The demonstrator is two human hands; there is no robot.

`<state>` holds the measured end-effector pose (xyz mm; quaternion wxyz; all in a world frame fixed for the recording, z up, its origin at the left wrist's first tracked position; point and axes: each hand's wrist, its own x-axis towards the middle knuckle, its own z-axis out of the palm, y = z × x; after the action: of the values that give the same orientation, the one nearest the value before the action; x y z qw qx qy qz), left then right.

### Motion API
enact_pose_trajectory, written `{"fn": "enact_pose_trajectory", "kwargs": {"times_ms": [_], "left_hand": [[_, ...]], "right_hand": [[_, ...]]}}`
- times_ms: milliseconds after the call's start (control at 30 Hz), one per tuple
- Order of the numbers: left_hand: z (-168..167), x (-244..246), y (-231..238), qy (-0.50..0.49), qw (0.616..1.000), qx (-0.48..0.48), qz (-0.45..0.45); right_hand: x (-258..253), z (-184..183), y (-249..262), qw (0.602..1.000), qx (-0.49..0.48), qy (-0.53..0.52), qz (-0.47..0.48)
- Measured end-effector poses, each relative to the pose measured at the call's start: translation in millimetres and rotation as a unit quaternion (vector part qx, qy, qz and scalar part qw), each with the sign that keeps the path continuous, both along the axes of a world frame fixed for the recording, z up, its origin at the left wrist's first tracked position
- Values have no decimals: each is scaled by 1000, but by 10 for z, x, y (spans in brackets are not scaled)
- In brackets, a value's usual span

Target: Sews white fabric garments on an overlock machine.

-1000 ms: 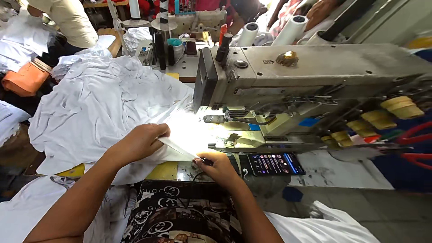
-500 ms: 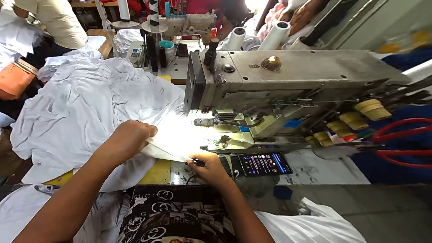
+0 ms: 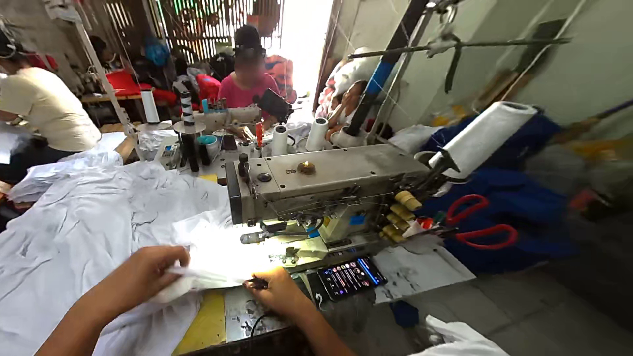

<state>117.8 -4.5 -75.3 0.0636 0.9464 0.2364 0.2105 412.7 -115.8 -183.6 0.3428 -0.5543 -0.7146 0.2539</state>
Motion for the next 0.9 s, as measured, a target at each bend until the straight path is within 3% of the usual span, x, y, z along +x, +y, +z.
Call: {"fn": "enact_pose_trajectory", "kwargs": {"times_ms": [67,133,267,300,400,467,500,567,633,700,733,800,833,900], "left_hand": [[34,-90,143,35,993,79,85],[-3,-238,263,-6,989,115,91],[87,-211,-21,-180,979,-91,-19],[126,-214,-62,-193,976,-96,-27],[226,-332,-4,-131,980,123,84],[229,-362,32,-115,971,180,111],[215,-345,4,-144,974,148,94],[225,-280,-147,-211,977,-33,9],[272,-220,-307,-240,949,-182,-92],[344,-214,-380,-225,940,-211,-143],[394,-213,-383,-205,954,-174,-135],[500,-179,-376,-117,992,4,-38],[515,-148,-369,-59,994,86,14],[448,-86,-333,2,987,150,57]], "right_hand": [[50,38,-3,1000,-5,6,8],[66,17,2,1000,1,9,9],[35,-16,9,1000,1,19,-12],[20,-29,7,999,8,22,-23],[-25,-104,9,997,70,1,-45],[-31,-124,7,991,122,-18,-40],[-30,-138,9,989,145,-16,-36],[-27,-167,12,985,172,21,-17],[-26,-144,-12,986,147,72,10],[-18,-168,-37,988,106,112,27],[-15,-194,-62,987,88,130,36],[-17,-234,-113,986,67,143,52],[-19,-254,-128,987,63,141,52],[-30,-294,-131,989,62,129,38]]}}
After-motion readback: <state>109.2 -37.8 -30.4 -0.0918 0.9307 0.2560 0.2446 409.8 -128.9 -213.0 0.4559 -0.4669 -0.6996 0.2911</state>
